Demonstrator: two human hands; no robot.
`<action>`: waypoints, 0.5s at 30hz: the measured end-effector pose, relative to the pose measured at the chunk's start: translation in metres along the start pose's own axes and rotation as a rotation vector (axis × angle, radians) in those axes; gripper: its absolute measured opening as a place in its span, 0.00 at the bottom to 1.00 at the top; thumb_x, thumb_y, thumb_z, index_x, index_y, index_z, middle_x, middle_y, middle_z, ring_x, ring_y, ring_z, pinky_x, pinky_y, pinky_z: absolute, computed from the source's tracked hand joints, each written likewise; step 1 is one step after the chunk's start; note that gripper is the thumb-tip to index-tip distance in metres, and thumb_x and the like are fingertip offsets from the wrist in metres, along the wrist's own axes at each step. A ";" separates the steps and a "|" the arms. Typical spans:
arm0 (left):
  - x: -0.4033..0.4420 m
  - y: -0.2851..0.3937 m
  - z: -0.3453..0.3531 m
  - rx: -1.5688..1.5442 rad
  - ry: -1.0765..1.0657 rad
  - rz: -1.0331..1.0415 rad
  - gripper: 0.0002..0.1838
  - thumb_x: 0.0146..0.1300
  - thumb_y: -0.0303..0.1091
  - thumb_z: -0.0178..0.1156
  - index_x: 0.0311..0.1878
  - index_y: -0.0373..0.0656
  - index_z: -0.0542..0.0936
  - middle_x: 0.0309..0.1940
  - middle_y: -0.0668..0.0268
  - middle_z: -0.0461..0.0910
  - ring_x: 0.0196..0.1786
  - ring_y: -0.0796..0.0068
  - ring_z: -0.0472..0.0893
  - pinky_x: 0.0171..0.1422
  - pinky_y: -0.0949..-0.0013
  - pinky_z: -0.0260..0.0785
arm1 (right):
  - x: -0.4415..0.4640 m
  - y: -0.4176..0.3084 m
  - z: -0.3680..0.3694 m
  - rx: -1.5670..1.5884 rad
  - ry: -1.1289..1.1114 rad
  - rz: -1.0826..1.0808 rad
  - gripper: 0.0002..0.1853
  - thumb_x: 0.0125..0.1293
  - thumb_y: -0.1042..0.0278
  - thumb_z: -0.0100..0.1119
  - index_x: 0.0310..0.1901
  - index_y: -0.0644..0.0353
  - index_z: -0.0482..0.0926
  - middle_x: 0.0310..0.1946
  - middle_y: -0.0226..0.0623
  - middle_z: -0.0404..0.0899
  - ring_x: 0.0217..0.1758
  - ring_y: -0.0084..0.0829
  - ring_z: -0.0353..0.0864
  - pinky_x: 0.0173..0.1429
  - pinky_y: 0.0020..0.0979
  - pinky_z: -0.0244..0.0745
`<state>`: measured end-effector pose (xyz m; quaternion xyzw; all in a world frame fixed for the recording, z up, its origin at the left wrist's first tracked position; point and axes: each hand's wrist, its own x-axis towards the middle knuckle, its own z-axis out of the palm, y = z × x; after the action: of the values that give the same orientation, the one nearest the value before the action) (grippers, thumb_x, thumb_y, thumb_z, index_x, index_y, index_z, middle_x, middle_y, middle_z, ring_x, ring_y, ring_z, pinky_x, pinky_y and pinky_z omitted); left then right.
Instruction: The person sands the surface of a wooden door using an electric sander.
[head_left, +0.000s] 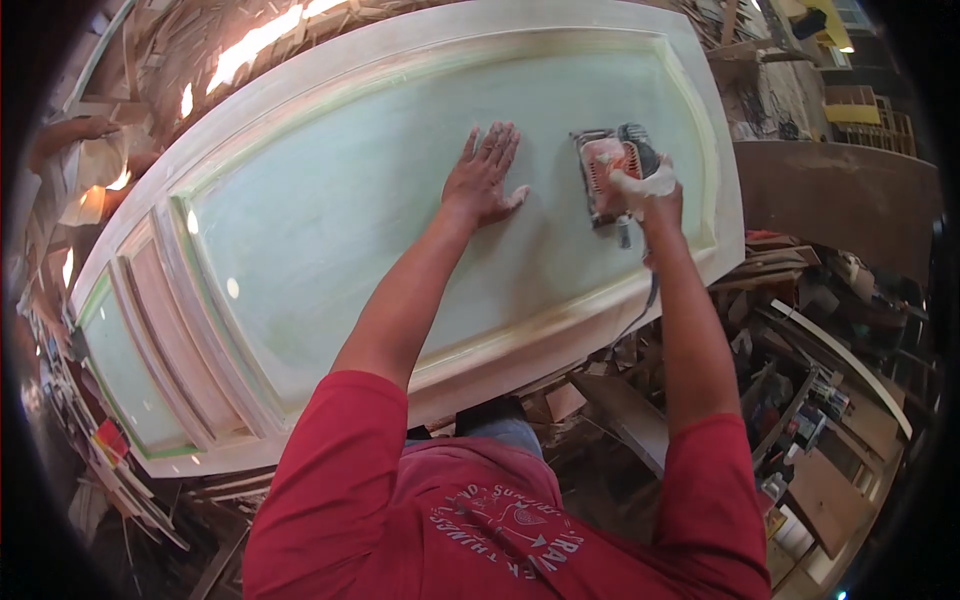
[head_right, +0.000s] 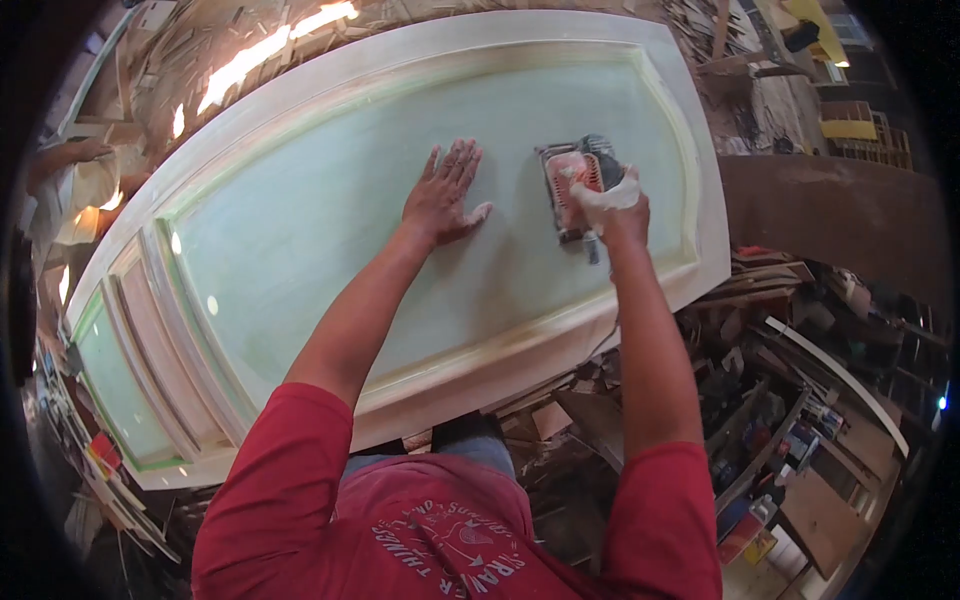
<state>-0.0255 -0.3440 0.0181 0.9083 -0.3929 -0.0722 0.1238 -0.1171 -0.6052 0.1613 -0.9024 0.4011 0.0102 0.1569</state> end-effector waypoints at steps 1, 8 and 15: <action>-0.008 -0.005 0.002 -0.038 0.025 0.009 0.53 0.77 0.69 0.50 0.93 0.46 0.50 0.94 0.61 0.45 0.95 0.62 0.42 0.98 0.49 0.28 | 0.012 -0.006 -0.003 -0.005 -0.026 -0.023 0.51 0.49 0.38 0.82 0.69 0.66 0.77 0.54 0.61 0.90 0.60 0.58 0.91 0.66 0.48 0.86; -0.067 -0.065 -0.021 -0.118 0.200 -0.277 0.52 0.74 0.61 0.63 0.92 0.45 0.53 0.93 0.59 0.51 0.94 0.61 0.49 0.97 0.49 0.34 | 0.026 -0.068 -0.001 -0.030 -0.136 -0.254 0.46 0.52 0.35 0.79 0.64 0.63 0.81 0.52 0.59 0.91 0.59 0.57 0.91 0.66 0.49 0.86; -0.133 -0.102 -0.024 -0.067 0.349 -0.462 0.51 0.71 0.56 0.70 0.88 0.40 0.60 0.89 0.53 0.59 0.91 0.49 0.56 0.95 0.45 0.44 | -0.022 -0.161 0.024 -0.032 -0.283 -0.494 0.43 0.61 0.27 0.71 0.64 0.58 0.82 0.51 0.58 0.91 0.58 0.59 0.90 0.67 0.51 0.84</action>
<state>-0.0393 -0.1748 0.0169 0.9678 -0.1458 0.0462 0.1998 -0.0126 -0.4806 0.1857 -0.9648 0.1432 0.1040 0.1948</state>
